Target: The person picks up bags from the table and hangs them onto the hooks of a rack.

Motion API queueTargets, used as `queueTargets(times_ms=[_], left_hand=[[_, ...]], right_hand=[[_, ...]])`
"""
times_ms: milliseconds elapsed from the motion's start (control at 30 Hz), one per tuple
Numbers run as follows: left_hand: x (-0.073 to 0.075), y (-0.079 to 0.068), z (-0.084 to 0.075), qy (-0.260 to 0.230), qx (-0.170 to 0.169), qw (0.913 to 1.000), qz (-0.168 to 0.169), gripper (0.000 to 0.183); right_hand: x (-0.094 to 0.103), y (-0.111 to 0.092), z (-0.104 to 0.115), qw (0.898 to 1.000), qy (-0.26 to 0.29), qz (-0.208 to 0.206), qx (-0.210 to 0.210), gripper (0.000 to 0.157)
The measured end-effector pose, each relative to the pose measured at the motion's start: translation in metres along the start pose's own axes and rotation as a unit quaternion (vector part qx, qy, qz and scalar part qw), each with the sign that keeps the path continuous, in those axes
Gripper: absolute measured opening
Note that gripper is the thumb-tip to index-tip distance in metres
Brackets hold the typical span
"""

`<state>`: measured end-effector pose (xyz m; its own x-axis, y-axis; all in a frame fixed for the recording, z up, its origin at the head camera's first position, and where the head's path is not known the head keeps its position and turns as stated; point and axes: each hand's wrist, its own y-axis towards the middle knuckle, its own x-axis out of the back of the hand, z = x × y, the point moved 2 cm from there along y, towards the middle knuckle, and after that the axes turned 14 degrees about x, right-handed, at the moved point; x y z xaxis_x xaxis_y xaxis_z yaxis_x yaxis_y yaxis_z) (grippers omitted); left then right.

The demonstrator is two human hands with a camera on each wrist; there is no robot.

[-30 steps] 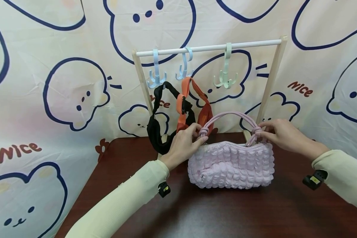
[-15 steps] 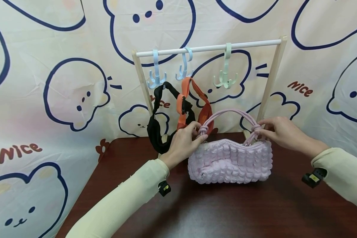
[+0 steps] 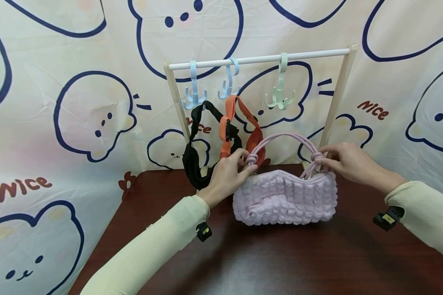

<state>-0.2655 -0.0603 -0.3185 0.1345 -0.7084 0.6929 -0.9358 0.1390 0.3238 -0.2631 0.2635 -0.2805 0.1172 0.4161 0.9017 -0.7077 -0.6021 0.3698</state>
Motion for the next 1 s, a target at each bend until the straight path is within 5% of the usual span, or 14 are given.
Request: queueTargets(times_ms=[1000], left_hand=[[0.0092,0.0055,-0.0056,0.034,-0.024,0.999,-0.019,0.029]], right_hand=[[0.0069,0.0047,-0.0024,1.0,-0.003,-0.006,-0.009,0.029]])
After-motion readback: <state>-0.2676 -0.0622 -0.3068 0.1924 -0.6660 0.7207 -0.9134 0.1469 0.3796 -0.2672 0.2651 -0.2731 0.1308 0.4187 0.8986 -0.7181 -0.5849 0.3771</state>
